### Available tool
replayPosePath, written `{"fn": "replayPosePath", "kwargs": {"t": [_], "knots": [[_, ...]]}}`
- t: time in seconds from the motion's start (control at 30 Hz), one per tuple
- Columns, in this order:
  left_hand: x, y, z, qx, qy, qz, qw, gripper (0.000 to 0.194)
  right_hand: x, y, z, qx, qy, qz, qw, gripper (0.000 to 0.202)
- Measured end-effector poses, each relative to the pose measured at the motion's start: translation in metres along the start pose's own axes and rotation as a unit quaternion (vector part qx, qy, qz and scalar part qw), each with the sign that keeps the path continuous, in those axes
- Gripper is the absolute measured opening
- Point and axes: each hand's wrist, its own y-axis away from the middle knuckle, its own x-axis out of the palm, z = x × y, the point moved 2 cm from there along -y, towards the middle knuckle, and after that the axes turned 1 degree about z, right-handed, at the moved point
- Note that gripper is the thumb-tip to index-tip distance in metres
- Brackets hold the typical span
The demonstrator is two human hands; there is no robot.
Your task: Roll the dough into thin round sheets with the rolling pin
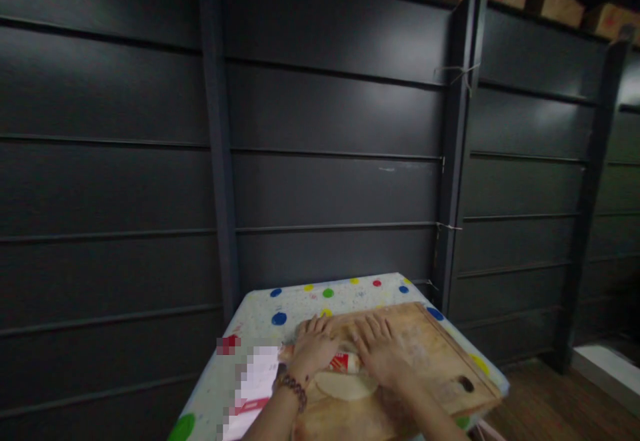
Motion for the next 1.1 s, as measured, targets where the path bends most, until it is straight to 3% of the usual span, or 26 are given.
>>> {"fn": "replayPosePath", "kwargs": {"t": [0.2,0.43,0.67,0.93,1.1], "knots": [[0.000,0.020,-0.004,0.055,-0.070,-0.046,0.995,0.046,-0.017,0.023,0.026,0.048,-0.012,-0.025,0.998,0.048],[-0.007,0.043,-0.011,0.011,-0.098,-0.030,0.995,0.052,-0.032,0.039,0.047,0.110,-0.115,-0.046,0.986,0.046],[-0.018,0.067,-0.021,0.026,-0.103,-0.060,0.993,0.050,-0.023,0.056,0.064,0.114,-0.084,-0.056,0.988,0.044],[0.002,0.078,-0.006,0.067,-0.085,-0.153,0.982,0.049,-0.015,0.062,0.068,0.114,-0.068,-0.022,0.991,0.048],[-0.004,0.083,-0.009,0.068,-0.086,-0.138,0.984,0.049,-0.005,0.064,0.069,0.108,-0.069,-0.054,0.990,0.048]]}}
